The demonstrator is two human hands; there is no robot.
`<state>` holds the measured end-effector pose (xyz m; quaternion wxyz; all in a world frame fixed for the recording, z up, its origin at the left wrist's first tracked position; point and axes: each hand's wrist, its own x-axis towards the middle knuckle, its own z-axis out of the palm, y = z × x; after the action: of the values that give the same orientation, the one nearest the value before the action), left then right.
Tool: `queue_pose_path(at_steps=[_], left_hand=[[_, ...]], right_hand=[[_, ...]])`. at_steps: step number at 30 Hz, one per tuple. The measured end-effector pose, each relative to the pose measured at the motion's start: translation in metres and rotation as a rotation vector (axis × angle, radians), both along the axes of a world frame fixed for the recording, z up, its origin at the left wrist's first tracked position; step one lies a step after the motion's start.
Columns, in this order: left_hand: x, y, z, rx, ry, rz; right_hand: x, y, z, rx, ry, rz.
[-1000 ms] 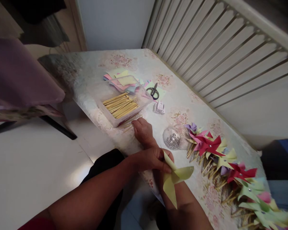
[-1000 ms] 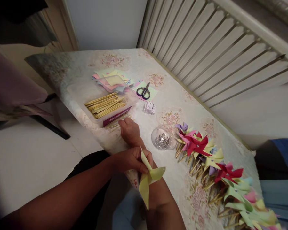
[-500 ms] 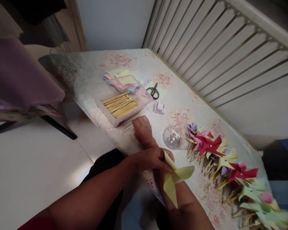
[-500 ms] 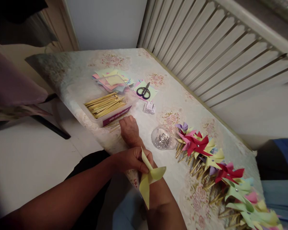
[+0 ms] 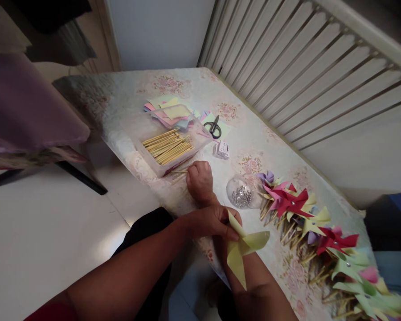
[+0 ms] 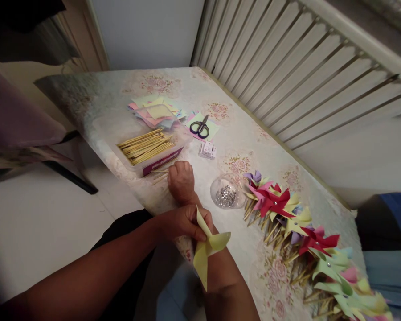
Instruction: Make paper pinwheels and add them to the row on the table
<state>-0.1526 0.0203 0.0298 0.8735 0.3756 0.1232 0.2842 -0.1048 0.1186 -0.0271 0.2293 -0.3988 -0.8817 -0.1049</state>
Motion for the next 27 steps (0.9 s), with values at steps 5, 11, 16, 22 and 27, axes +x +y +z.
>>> queue_pose_path(at_steps=[5,11,16,22,27], left_hand=[[0.0,-0.001,-0.001,0.003,-0.012,-0.004],[0.0,-0.002,0.001,-0.006,-0.017,0.0],[0.0,-0.002,0.0,0.033,-0.005,-0.003],[0.002,-0.003,0.001,0.02,0.01,0.02],[0.005,-0.003,0.003,0.005,0.024,0.062]], right_hand=[[0.007,-0.009,-0.001,-0.076,0.021,0.159],[0.011,-0.015,0.001,-0.196,0.082,0.295],[0.01,-0.011,-0.002,-0.214,0.073,0.272],[0.01,-0.01,-0.005,-0.213,0.062,0.258],[0.008,-0.018,0.003,-0.176,-0.031,0.148]])
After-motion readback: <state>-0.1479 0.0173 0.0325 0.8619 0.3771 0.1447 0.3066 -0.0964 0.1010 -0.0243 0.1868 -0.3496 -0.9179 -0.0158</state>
